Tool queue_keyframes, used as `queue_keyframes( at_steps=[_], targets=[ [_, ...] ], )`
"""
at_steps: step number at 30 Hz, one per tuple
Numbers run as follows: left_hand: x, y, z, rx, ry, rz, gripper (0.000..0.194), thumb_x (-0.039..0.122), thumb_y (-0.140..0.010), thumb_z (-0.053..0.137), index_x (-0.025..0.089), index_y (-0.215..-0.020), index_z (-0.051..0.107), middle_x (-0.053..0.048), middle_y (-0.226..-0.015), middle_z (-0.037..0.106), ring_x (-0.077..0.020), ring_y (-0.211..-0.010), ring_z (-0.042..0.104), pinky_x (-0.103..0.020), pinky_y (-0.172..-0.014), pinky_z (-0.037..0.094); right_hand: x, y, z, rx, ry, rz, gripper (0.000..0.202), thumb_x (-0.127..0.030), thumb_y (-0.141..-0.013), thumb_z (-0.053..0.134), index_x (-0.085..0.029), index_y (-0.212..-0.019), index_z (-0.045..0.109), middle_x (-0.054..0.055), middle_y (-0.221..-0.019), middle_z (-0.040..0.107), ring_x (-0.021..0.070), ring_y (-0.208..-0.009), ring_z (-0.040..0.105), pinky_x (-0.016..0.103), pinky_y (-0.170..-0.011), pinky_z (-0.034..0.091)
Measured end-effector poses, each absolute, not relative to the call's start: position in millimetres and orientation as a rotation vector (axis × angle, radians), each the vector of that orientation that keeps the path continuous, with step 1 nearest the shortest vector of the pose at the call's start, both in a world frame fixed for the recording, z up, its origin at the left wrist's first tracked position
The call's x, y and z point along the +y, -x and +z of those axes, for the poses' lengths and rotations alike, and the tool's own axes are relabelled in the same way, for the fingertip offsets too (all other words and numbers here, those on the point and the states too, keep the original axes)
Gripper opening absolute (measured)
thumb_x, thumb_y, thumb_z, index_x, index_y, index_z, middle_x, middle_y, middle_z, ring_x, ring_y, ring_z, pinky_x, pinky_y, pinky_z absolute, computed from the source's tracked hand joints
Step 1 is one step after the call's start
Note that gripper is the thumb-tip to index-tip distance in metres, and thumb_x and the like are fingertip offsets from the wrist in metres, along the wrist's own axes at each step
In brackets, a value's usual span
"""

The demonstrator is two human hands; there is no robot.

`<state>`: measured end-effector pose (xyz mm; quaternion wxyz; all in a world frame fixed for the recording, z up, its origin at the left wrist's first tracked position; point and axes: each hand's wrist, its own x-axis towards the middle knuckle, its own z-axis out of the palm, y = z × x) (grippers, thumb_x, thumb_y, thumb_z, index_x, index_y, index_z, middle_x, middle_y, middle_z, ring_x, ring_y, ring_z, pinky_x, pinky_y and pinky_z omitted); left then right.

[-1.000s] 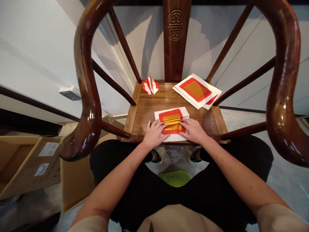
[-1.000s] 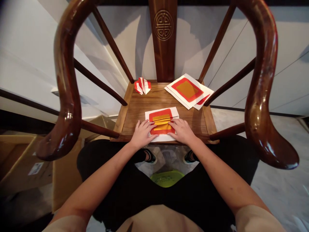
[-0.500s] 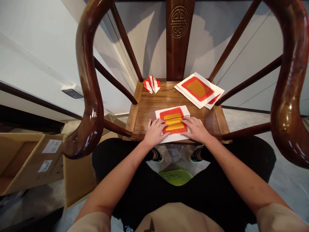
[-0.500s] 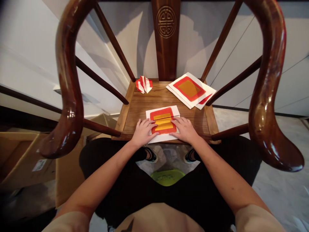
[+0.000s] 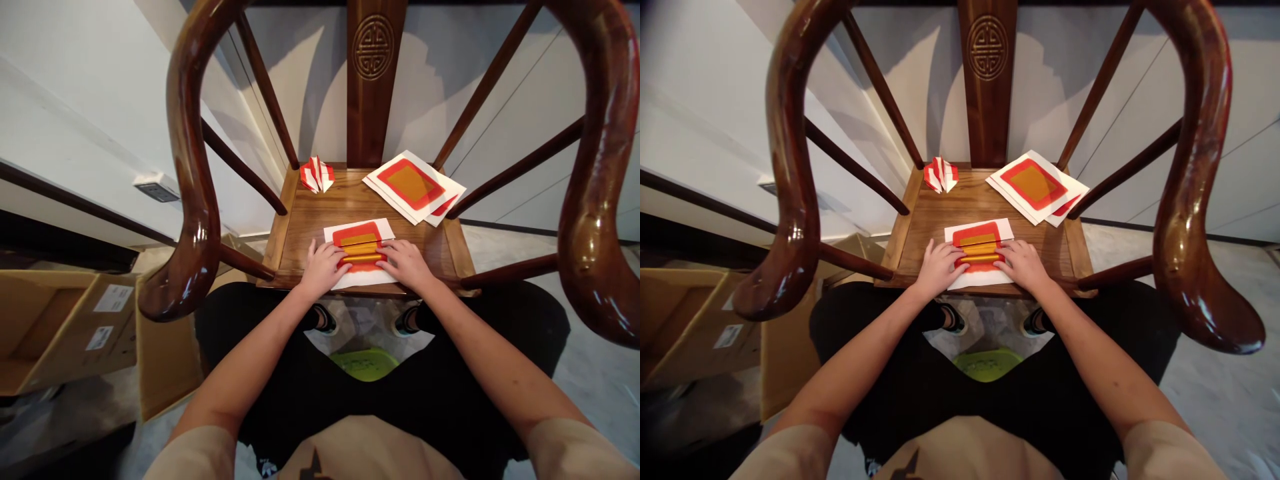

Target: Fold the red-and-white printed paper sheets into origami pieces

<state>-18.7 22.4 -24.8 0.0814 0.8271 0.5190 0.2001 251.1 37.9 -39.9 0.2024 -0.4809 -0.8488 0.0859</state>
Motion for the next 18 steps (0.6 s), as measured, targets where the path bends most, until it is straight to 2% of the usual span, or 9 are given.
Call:
queue_keyframes(
  at_steps=[5, 8, 11, 18],
  targets=[
    [25.9, 16.8, -23.3, 1.584, -2.467, 0.635, 0.024, 0.042, -0.093, 0.059, 0.025, -0.100, 0.075, -0.005, -0.107, 0.070, -0.0241, -0.116, 0.057, -0.057, -0.122, 0.011, 47.4, -249.4, -37.4, -2.247, 1.356, 0.349, 0.031, -0.045, -0.092, 0.060, -0.024, -0.112, 0.071, 0.007, -0.115, 0.070, 0.0262, -0.105, 0.058, 0.040, -0.092, 0.044],
    [26.3, 15.9, -23.7, 1.612, -2.484, 0.625, 0.026, 0.041, -0.095, 0.057, 0.025, -0.107, 0.073, -0.006, -0.105, 0.069, -0.0241, -0.112, 0.058, -0.058, -0.121, 0.014, 49.9, -248.5, -38.2, -2.203, 1.351, 0.362, 0.030, -0.045, -0.093, 0.060, -0.023, -0.112, 0.070, 0.006, -0.110, 0.071, 0.0251, -0.102, 0.059, 0.039, -0.091, 0.044],
    [27.7, 14.8, -25.6, 1.639, -2.508, 0.631, 0.028, 0.038, -0.097, 0.053, 0.026, -0.114, 0.071, -0.005, -0.100, 0.068, -0.0233, -0.108, 0.058, -0.057, -0.120, 0.016, 49.4, -245.8, -39.9, -2.207, 1.367, 0.315, 0.028, -0.044, -0.095, 0.057, -0.023, -0.110, 0.070, 0.006, -0.108, 0.071, 0.0245, -0.100, 0.059, 0.037, -0.090, 0.043],
    [32.2, 12.6, -30.9, 1.647, -2.555, 0.654, 0.025, 0.035, -0.095, 0.055, 0.026, -0.110, 0.073, -0.005, -0.096, 0.065, -0.0223, -0.101, 0.059, -0.055, -0.118, 0.021, 42.9, -237.4, -41.5, -2.290, 1.435, 0.132, 0.034, -0.042, -0.098, 0.051, -0.020, -0.116, 0.069, 0.010, -0.111, 0.068, 0.0257, -0.103, 0.055, 0.038, -0.089, 0.039]
  ],
)
